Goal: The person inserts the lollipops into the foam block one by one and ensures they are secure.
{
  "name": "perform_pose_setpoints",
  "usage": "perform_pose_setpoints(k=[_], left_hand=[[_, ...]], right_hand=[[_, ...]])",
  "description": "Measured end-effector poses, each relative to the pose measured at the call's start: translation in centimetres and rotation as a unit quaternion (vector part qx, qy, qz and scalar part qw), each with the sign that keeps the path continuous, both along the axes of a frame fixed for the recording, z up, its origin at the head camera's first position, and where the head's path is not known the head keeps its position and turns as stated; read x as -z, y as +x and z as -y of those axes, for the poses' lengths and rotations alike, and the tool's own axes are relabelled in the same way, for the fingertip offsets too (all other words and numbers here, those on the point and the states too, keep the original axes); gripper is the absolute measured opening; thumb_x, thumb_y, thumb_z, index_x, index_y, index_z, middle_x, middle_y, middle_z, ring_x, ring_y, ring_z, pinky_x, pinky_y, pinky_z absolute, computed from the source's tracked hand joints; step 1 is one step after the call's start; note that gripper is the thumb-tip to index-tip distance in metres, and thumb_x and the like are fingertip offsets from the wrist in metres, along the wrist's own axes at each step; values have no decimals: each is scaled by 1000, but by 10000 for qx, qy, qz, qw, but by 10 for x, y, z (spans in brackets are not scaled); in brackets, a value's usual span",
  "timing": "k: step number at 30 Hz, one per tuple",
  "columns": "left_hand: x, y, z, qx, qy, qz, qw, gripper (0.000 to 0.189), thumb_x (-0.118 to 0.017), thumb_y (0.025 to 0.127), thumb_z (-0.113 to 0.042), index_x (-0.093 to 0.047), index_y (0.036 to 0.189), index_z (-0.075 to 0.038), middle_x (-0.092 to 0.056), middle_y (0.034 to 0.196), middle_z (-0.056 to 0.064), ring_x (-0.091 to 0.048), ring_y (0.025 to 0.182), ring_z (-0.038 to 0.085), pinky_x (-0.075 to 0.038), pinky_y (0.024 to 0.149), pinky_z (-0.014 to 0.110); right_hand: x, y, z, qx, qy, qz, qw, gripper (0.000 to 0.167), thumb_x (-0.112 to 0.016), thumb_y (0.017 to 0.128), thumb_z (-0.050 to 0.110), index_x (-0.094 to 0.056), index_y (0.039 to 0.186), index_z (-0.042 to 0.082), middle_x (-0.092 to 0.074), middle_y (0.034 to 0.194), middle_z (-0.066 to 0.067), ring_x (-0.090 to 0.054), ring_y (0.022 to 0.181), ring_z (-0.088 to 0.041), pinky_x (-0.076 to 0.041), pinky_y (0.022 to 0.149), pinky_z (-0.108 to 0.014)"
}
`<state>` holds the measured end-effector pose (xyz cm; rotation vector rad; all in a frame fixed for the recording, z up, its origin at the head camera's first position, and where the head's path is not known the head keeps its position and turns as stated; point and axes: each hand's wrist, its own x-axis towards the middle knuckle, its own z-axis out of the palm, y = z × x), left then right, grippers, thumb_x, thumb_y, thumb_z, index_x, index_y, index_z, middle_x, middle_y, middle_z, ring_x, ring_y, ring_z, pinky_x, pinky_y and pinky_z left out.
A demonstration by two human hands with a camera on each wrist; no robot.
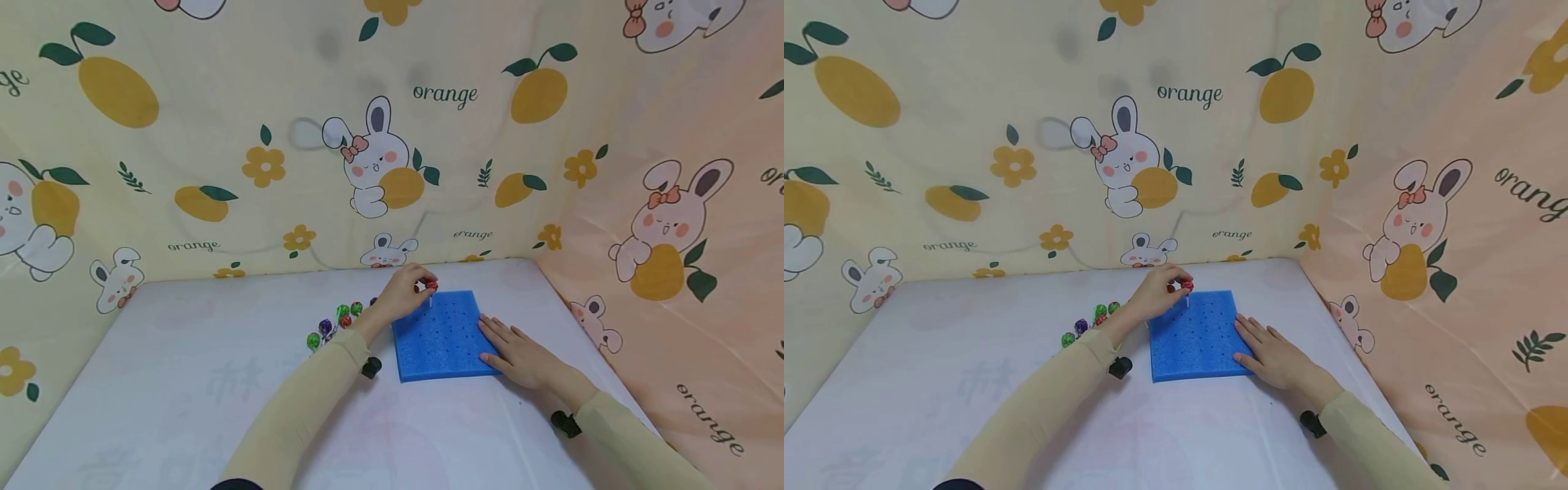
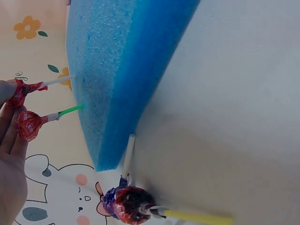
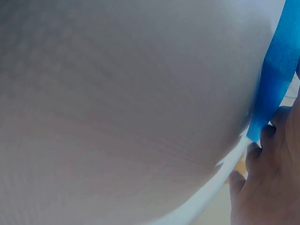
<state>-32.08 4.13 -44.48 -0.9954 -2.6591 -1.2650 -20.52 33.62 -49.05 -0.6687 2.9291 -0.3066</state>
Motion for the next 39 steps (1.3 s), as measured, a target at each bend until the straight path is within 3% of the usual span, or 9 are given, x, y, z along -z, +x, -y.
perform_pose_setpoints(k=[12, 28, 39], left_hand=[[5, 1, -2, -56, -149, 16, 9999, 27, -68, 102, -15, -70, 126, -3, -63, 122, 8, -65, 115, 28, -55, 93, 29], [12, 1, -2, -18, -277, 15, 9996, 24, -70, 101, -15, -72, 124, -9, -65, 122, 3, -65, 114, 23, -55, 94, 27], [9, 4, -2, -14, -355, -61, 9994, 28, -70, 101, -15, -71, 128, -7, -63, 127, 6, -65, 112, 28, -55, 90, 30]], right_hand=[[0, 0, 0, 24, 0, 19, 10000, 82, -40, 106, 62, -22, 166, 8, -17, 173, -13, -18, 157, -42, -18, 124, -64], [0, 0, 1, 71, 55, 14, 10000, 81, -40, 107, 61, -21, 166, 8, -16, 173, -14, -18, 157, -42, -18, 124, -63], [-1, 0, 1, 70, 38, 92, 9999, 82, -40, 106, 62, -21, 166, 8, -16, 173, -14, -18, 157, -43, -18, 124, -64]])
